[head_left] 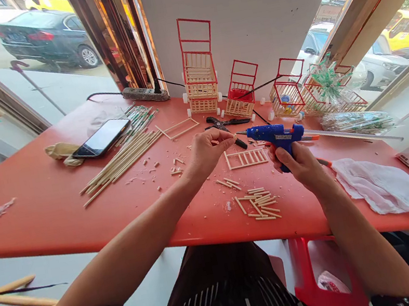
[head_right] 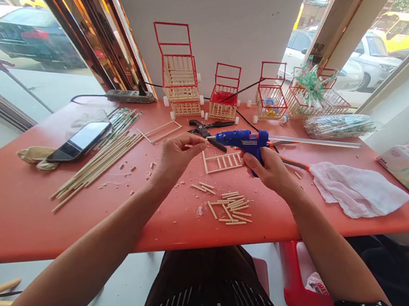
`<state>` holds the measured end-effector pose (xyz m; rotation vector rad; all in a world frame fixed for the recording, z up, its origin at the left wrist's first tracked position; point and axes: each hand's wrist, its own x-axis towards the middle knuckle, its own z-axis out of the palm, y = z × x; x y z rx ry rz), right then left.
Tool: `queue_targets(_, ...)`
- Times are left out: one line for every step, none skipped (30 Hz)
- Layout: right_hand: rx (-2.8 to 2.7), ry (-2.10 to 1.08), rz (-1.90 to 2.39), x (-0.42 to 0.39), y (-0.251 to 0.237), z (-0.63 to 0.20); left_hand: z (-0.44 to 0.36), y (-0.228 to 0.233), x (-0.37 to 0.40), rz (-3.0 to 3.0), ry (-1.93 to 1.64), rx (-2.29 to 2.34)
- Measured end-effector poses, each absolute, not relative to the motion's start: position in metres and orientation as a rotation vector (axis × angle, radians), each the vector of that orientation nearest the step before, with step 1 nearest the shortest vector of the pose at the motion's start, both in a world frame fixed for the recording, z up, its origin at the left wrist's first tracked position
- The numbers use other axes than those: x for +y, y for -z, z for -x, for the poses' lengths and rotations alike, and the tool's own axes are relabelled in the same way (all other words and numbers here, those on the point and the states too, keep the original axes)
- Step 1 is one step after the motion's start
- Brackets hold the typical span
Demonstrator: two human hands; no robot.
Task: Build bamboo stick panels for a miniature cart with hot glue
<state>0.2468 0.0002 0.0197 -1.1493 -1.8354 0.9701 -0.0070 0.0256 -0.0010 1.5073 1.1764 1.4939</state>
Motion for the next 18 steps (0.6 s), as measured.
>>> queue_targets(-1.844, -0.967, 1.147, 0.0005, -0.0194, -0.247, 0.0069, 0.0011, 0.0257, -1.506, -1.495, 1.171)
queue_targets(-1.85, -0.964, 1.143, 0.0008, -0.0192, -0.2472, 0.0069, 0.0011, 0.0258, -1.504, -1.495, 1.165)
queue_targets(-1.856, -0.962, 1.139, 0.0011, -0.0191, -0.2474, 0.0068, 0.0012, 0.0258, -1.502, -1.497, 1.163)
queue_targets(-1.86, -0.962, 1.135, 0.0015, -0.0189, -0.2476, 0.0068, 0.0013, 0.0259, -1.498, -1.499, 1.163)
queue_targets(-1.865, -0.961, 1.133, 0.0018, -0.0187, -0.2478, 0.0069, 0.0013, 0.0258, -1.494, -1.5, 1.164)
queue_targets(-1.87, -0.959, 1.133, 0.0021, -0.0185, -0.248, 0.0069, 0.0013, 0.0257, -1.49, -1.499, 1.164)
queue_targets(-1.874, -0.955, 1.135, 0.0024, -0.0182, -0.2482, 0.0069, 0.0012, 0.0255, -1.486, -1.497, 1.162)
queue_targets(-1.878, -0.949, 1.136, 0.0025, -0.0179, -0.2484, 0.0069, 0.001, 0.0253, -1.482, -1.498, 1.157)
queue_targets(-1.883, -0.944, 1.138, 0.0026, -0.0176, -0.2485, 0.0069, 0.0007, 0.025, -1.478, -1.499, 1.152)
queue_targets(-1.885, -0.939, 1.14, 0.0026, -0.0173, -0.2487, 0.0069, 0.0004, 0.0248, -1.477, -1.501, 1.147)
queue_targets(-1.885, -0.934, 1.142, 0.0025, -0.0171, -0.2488, 0.0068, 0.0002, 0.0246, -1.476, -1.504, 1.145)
queue_targets(-1.884, -0.934, 1.144, 0.0024, -0.0169, -0.2488, 0.0068, 0.0, 0.0245, -1.475, -1.505, 1.145)
queue_targets(-1.882, -0.935, 1.146, 0.0023, -0.0168, -0.2487, 0.0067, -0.0001, 0.0244, -1.474, -1.506, 1.148)
queue_targets(-1.879, -0.936, 1.148, 0.0022, -0.0168, -0.2486, 0.0066, -0.0001, 0.0245, -1.472, -1.504, 1.15)
queue_targets(-1.875, -0.939, 1.149, 0.0021, -0.0169, -0.2485, 0.0065, 0.0, 0.0246, -1.471, -1.503, 1.152)
queue_targets(-1.872, -0.94, 1.15, 0.002, -0.0169, -0.2483, 0.0064, 0.0002, 0.0248, -1.469, -1.504, 1.152)
queue_targets(-1.869, -0.941, 1.152, 0.0019, -0.017, -0.2481, 0.0062, 0.0004, 0.025, -1.469, -1.506, 1.153)
queue_targets(-1.867, -0.941, 1.153, 0.0018, -0.017, -0.2479, 0.0061, 0.0005, 0.0252, -1.469, -1.509, 1.153)
